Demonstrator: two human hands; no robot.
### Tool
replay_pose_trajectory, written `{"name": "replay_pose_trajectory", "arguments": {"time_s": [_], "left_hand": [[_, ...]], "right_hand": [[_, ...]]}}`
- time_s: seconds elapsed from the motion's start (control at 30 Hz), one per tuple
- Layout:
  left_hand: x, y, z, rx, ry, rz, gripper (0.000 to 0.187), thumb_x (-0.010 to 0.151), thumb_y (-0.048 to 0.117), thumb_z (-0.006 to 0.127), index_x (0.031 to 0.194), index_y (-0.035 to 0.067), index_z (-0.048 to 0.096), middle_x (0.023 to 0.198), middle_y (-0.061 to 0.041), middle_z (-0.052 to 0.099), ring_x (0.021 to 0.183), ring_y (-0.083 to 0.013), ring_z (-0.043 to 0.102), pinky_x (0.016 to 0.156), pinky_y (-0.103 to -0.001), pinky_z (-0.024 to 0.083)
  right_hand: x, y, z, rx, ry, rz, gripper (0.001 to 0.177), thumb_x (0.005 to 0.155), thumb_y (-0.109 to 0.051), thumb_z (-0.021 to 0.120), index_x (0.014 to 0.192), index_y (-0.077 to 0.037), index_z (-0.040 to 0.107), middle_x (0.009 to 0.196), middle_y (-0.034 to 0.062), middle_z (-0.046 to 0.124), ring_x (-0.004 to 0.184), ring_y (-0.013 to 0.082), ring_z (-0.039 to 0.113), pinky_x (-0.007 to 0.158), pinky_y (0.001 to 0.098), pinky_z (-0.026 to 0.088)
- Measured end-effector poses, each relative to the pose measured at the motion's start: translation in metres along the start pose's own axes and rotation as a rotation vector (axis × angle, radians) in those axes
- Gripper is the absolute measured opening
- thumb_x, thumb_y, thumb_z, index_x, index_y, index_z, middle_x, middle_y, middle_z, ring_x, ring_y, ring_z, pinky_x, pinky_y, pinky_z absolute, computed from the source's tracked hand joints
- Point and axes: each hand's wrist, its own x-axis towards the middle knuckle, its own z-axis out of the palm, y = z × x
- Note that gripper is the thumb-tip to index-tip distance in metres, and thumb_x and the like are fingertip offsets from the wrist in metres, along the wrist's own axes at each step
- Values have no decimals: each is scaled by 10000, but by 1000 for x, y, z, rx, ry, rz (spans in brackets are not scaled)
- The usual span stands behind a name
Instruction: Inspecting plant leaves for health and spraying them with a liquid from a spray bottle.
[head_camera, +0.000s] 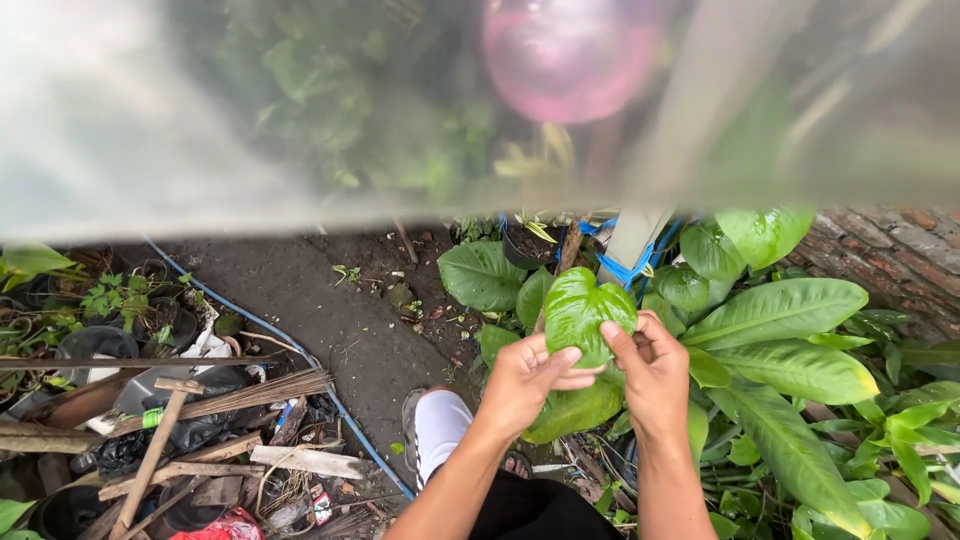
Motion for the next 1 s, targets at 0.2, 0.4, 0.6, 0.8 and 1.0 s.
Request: {"name": "replay_pose_trajectory", "arguments": {"time_s": [0.2, 0.4, 0.6, 0.8, 1.0], "left_hand": [[11, -54, -17, -69, 36, 1, 183, 1021, 52, 625, 1140, -81, 662, 1084, -317, 717, 983, -376, 729, 893, -473, 635], [3, -41, -8, -93, 57, 11, 451, 998, 127, 677, 729, 157, 316, 655, 23, 350, 960, -430, 788, 814, -397, 701], [2, -32, -1, -36, 79, -55, 438, 1026, 146, 651, 723, 161, 335, 606, 0, 387, 949, -372, 815, 787, -346, 704], [10, -15, 6, 276, 210, -198, 941, 858, 437, 726, 1555, -8, 276, 1619, -279, 264, 1477, -423, 382, 1169, -517, 392], [8, -14, 8, 194, 253, -17, 423, 966, 251, 715, 653, 172, 443, 592, 59, 367, 583, -59, 459, 669, -315, 668]], "right_hand": [[-1, -2, -2, 20, 0, -6, 140, 954, -62, 729, 842, 11, 688, 803, 36, 529, 669, 98, 464, 562, 233, 439], [-2, 6, -15, -20, -52, 112, 60, 960, -122, 714, 916, -82, 722, 843, -37, 554, 693, 84, 461, 610, 237, 406], [1, 6, -24, 6, -159, 157, 128, 929, -178, 733, 859, -117, 645, 821, -29, 480, 805, 151, 475, 830, 341, 451], [1, -12, -19, -137, -129, 150, 226, 969, -254, 664, 1026, -91, 810, 912, -11, 743, 689, 125, 537, 687, 298, 446], [0, -7, -22, -106, -187, 255, 123, 867, -211, 794, 896, -96, 763, 797, 7, 728, 624, 121, 561, 696, 324, 504]]}}
